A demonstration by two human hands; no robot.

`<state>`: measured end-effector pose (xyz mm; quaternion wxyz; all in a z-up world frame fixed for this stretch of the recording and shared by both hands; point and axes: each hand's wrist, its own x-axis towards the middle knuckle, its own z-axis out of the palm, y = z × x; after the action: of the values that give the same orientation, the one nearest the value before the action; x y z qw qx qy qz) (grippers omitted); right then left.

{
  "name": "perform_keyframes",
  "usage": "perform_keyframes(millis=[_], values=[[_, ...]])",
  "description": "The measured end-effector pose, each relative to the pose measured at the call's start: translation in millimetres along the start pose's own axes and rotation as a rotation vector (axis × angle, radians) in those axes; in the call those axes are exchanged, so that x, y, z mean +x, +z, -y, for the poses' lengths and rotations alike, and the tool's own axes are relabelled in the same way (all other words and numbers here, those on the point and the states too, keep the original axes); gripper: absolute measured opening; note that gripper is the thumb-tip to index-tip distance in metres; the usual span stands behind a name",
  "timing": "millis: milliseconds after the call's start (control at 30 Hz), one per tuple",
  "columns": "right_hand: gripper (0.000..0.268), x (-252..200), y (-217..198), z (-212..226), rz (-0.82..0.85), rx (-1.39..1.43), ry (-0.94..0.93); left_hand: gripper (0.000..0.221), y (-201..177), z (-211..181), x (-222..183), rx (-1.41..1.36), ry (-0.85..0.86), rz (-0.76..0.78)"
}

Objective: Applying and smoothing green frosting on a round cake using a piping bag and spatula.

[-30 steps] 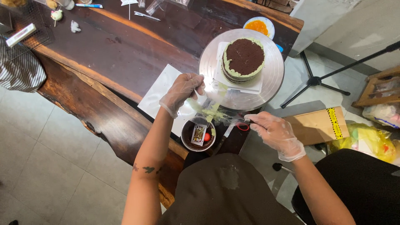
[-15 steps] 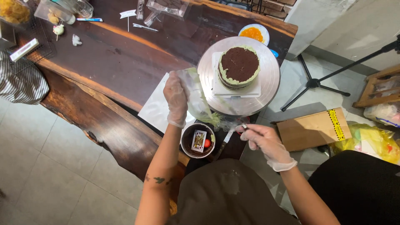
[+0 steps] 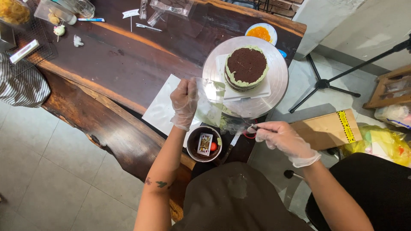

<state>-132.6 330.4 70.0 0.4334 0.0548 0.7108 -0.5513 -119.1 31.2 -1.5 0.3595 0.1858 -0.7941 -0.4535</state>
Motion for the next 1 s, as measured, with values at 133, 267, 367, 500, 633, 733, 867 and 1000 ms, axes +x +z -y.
perform_keyframes(millis=[133, 267, 367, 500, 633, 733, 867, 1000], values=[[0.035, 0, -6, 10, -0.050, -0.014, -0.065, 0.038, 0, 4, -6, 0.020, -0.058, 0.081], [0.036, -6, -13, 31, -0.224, 0.025, -0.214, 0.038, 20, 89, -32, -0.061, -0.371, 0.176], [0.039, 58, -71, -12, -0.506, -0.693, -0.683, 0.049, 5, -6, -40, -0.186, -0.841, 0.240], [0.034, 102, -88, -18, -0.804, -1.013, -0.930, 0.047, -8, -42, -65, -0.535, -1.078, 0.310], [0.043, 125, -82, -17, -1.106, -1.409, -0.994, 0.043, 25, 20, -111, -0.826, -1.243, 0.108], [0.046, 115, -73, -15, -1.022, -1.337, -0.967, 0.041, 43, 37, -119, -0.927, -1.352, 0.035], [0.045, 99, -70, -8, -0.906, -1.204, -0.920, 0.041, 45, 31, -118, -0.952, -1.363, 0.049], [0.044, 94, -76, -5, -0.889, -1.141, -0.900, 0.040, 46, 33, -118, -0.967, -1.337, 0.084]])
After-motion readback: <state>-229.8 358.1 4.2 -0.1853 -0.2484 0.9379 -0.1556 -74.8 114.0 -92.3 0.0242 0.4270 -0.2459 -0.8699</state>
